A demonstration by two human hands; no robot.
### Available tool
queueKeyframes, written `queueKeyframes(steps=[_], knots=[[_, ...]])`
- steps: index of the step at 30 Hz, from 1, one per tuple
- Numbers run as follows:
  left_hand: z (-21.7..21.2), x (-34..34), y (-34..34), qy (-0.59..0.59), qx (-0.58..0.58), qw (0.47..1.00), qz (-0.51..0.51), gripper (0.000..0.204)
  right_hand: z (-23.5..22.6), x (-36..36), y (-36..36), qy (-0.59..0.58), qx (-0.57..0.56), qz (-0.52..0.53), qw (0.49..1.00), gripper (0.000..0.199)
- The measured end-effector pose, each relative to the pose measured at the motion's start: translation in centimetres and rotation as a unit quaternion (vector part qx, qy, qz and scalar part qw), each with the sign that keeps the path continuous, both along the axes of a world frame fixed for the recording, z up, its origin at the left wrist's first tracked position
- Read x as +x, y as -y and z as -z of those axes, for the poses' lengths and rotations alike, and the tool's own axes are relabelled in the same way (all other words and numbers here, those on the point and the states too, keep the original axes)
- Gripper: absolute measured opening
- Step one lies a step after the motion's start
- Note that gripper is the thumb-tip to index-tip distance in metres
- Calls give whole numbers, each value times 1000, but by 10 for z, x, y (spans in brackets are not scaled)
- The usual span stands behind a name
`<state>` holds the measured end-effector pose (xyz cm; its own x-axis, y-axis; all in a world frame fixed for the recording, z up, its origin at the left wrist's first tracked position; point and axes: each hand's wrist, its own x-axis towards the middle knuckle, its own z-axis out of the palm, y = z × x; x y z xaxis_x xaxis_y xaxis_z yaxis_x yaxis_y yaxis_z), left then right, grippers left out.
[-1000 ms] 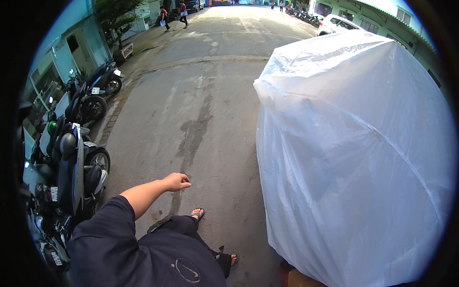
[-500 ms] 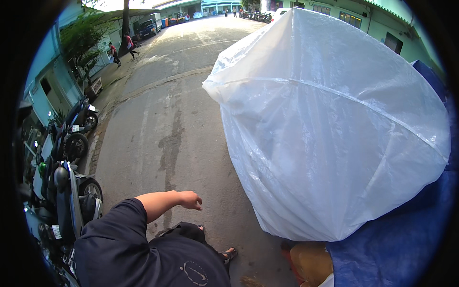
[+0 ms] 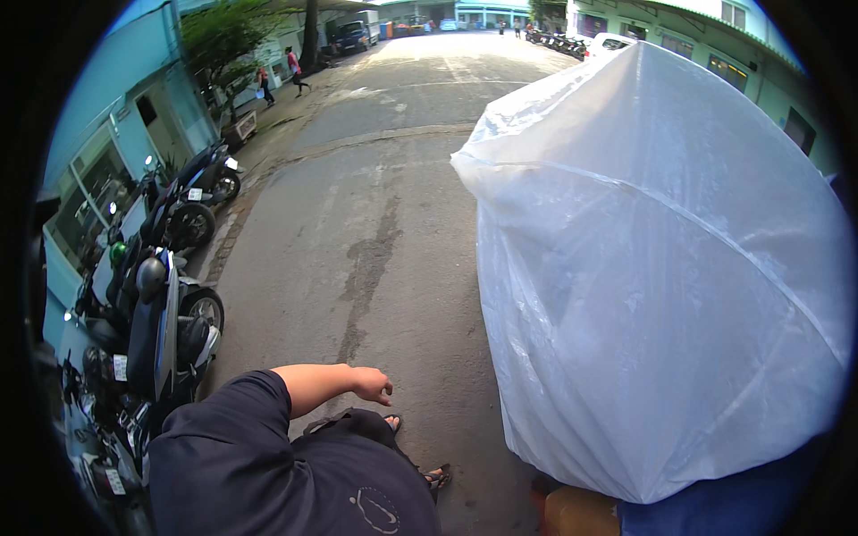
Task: The person uses a red pallet jack to lift and move a large white-wrapped pallet across a paved outdoor area. They position the pallet near other covered stacks, then remove a blue tarp from a nearby pallet and place a wooden plank on top of it.
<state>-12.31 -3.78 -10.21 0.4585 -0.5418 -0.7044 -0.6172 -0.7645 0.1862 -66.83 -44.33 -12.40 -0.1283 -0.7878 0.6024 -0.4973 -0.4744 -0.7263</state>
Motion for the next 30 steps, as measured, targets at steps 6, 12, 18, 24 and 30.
queueKeyframes(steps=[6, 12, 18, 24, 30], knots=[[-2, 17, -32, 15, -48, 991, -122, 53, 3, 31, 26, 3, 83, -76, 994, 89], [9, 5, -59, 2, -21, 989, -149, 53, 20, 12, 39, 2, 135, -84, 987, 91], [18, -8, -62, -14, -4, 987, -157, 54, 34, -56, 44, 12, 187, -49, 981, 94], [10, 2, -27, -11, 3, 996, -88, 57, 71, -198, 11, 61, 220, 67, 971, 97], [-3, 15, 9, -1, -23, 998, -57, 57, 107, -293, -5, 28, 193, 163, 967, 90]])
